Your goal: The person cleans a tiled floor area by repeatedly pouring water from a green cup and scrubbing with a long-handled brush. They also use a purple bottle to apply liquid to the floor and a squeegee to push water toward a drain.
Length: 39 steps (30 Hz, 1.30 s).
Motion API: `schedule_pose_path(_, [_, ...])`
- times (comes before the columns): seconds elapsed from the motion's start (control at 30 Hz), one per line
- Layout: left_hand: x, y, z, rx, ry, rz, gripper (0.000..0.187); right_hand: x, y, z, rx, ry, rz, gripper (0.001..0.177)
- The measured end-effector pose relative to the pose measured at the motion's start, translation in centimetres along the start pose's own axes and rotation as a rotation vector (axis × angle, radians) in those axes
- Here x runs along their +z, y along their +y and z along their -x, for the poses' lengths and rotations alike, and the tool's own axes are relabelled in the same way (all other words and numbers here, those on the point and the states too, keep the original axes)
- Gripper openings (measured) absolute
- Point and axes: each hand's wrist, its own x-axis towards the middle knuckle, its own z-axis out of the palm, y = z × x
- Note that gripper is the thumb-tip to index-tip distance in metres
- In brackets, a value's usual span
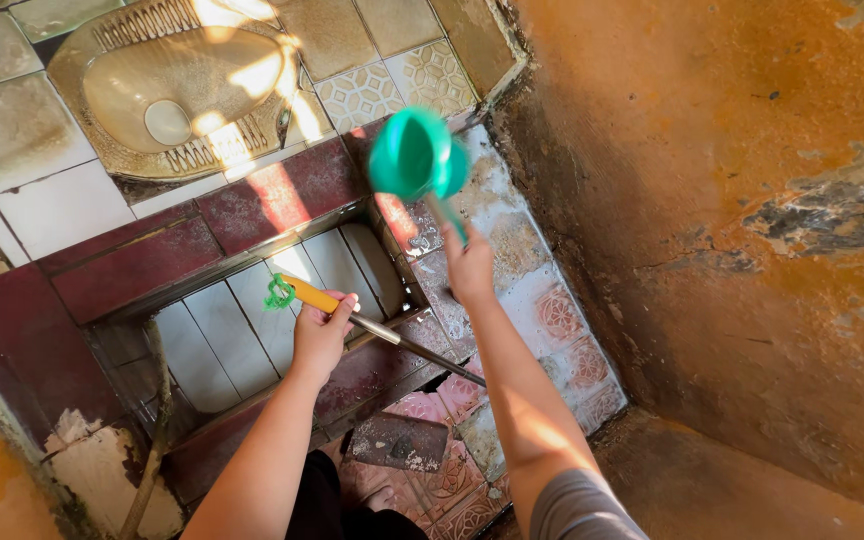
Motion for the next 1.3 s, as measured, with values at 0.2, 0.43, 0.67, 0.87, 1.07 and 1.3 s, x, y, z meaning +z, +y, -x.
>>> schedule_pose_path(0.2, [-0.8, -0.8, -0.2, 0.014, 0.026, -0.058, 0.024, 1.5, -0.2, 4.1, -0.22, -0.379, 0.213, 0.042])
schedule_pose_path(0.43, [-1.8, -1.9, -0.1, 0.06, 0.005, -0.1, 0.023, 10.0, 4.4, 4.5, -0.449, -0.529, 0.597, 0.023])
schedule_pose_path(0.67, [-3.3, -3.0, -0.2, -0.014, 0.004, -0.079, 0.025, 15.0, 11.0, 4.2, -0.199, -0.735, 0.641, 0.025])
schedule_pose_path(0.87, [-3.3, -2.5, 0.2, -0.071, -0.002, -0.018, 0.02, 15.1, 12.7, 5.4, 0.295, -0.619, -0.379, 0.036])
schedule_pose_path(1.07, [-0.5, -0.1, 1.1, -0.14, -0.035, 0.116, 0.015, 8.6, 9.6, 4.5, 0.74, -0.414, -1.342, 0.028])
schedule_pose_path(1.3, [3.8, 2.7, 3.0, 0.016, -0.169, 0.275, 0.006, 2.8, 4.0, 0.5, 0.307, -0.108, -1.132, 0.028])
